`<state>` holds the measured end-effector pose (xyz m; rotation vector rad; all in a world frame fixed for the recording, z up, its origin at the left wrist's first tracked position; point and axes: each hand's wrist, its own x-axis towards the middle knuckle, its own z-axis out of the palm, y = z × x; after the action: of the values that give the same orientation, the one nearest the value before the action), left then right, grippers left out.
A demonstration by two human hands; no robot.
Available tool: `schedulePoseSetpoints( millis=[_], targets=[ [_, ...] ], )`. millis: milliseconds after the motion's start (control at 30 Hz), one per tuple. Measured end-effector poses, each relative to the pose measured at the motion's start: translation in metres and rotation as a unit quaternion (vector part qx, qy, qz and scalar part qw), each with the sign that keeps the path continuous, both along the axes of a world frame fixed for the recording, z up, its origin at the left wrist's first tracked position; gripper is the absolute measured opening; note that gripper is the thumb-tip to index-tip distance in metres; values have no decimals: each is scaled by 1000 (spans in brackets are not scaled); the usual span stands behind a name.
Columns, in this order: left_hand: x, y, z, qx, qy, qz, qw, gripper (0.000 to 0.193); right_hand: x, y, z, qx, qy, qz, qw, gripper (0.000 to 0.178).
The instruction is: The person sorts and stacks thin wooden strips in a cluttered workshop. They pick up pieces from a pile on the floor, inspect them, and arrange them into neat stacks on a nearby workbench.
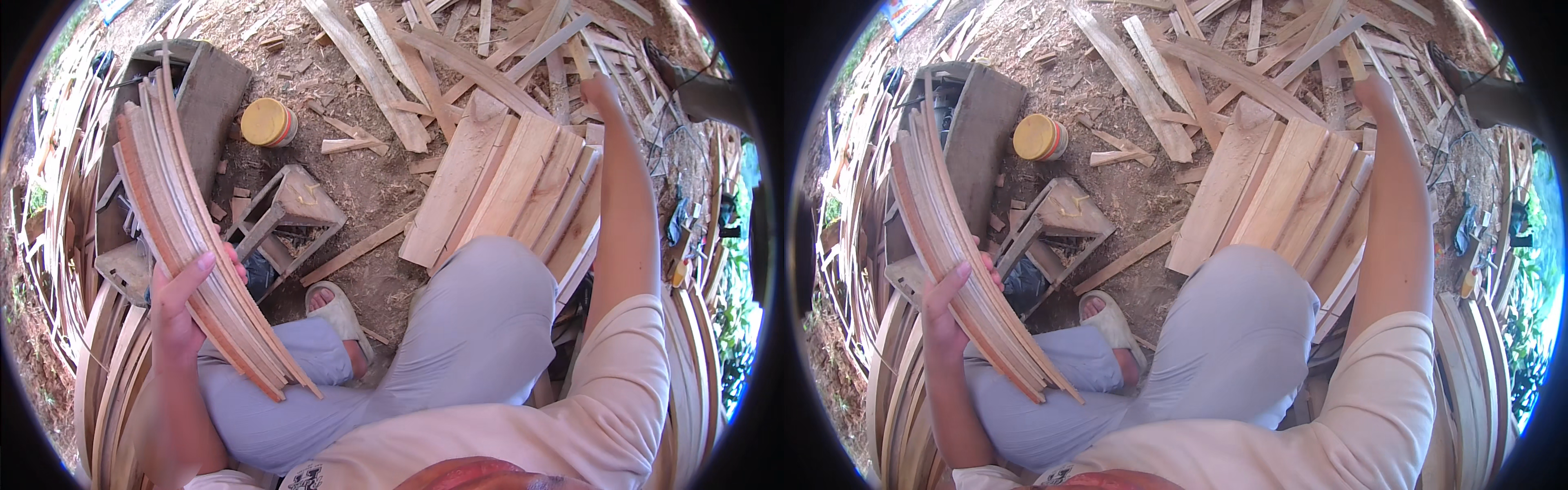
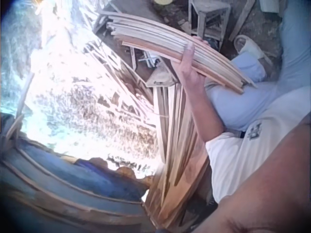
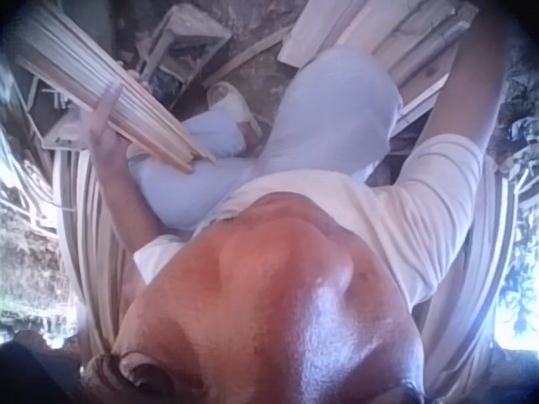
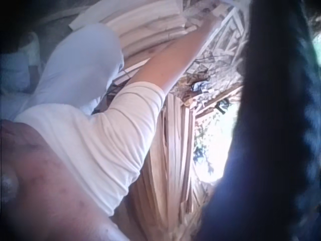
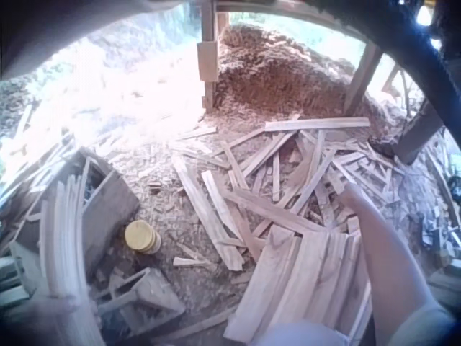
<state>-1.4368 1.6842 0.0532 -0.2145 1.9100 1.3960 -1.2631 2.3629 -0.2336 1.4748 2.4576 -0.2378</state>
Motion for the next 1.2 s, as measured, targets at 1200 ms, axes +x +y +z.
schedulePoseSetpoints(
  millis=[1200],
  targets=[
    [-95,93,-32,314,-45,-11,948,34,39,-382,297,-188,397,-26,898,32]
  ],
)
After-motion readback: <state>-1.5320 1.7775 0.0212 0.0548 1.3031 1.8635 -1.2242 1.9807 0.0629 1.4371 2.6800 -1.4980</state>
